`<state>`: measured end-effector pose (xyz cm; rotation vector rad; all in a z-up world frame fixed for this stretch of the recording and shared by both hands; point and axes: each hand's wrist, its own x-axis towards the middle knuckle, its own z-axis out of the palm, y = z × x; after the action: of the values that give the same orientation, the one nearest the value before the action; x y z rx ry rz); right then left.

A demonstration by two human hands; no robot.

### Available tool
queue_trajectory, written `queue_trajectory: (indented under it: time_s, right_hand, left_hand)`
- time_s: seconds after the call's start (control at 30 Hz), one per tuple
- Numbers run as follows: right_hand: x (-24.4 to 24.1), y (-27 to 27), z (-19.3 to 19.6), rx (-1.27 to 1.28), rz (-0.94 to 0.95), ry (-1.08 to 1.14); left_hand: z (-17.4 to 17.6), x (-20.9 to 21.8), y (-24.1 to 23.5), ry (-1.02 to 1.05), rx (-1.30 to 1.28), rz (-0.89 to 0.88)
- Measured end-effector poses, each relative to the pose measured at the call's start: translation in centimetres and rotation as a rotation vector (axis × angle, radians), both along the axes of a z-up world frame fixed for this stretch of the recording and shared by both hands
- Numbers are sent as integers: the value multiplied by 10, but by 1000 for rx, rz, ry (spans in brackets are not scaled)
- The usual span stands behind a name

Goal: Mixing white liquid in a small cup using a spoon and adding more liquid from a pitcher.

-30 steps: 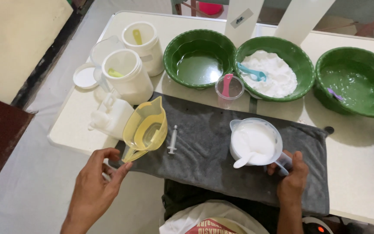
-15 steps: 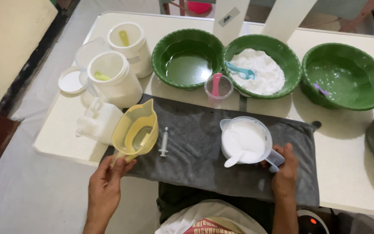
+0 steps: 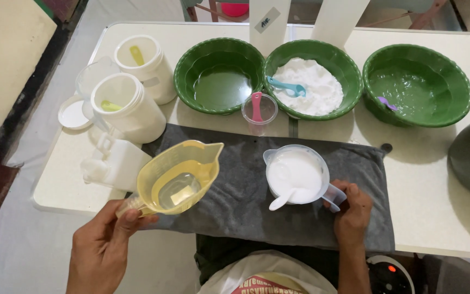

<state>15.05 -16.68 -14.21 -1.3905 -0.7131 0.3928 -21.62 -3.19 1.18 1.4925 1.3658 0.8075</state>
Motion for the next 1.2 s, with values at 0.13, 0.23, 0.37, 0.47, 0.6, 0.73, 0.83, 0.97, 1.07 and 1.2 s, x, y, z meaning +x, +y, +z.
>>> queue_trajectory:
  time_s: [0.13,0.23,0.37,0.47,0.6,0.73,0.83,0.97,1.07,1.2]
  right_hand:
    - [-2,1,4,52,26,29]
    - [-1,2,3,46,23,-21]
    - [-3,3,8,91,59,37]
    - [-8,6,20,120,78,-12]
    - [-9,9,30,139,115,-105]
    - [-6,6,26,60,74,-95]
    - [-7,5,26,93,92,-94]
    - [-6,9,25,148,114,-92]
    - [-6,9,25,188,130,-92]
    - [-6,9,23,209,124,-87]
  left_hand:
    - [15,8,10,70,108,-150]
    - [30,21,14,179,224,-249]
    - [44,33,17,259,328,-321]
    - [49,40,15,323,378,-357]
    - [54,52,18,366,401,-414]
    - [63,63,19,354,456,-466]
    - [64,66,20,384,485,-490]
    - [71,73,22,373,498,-525]
    - [74,77,22,408,527,-538]
    - [79,81,20,420,581,-553]
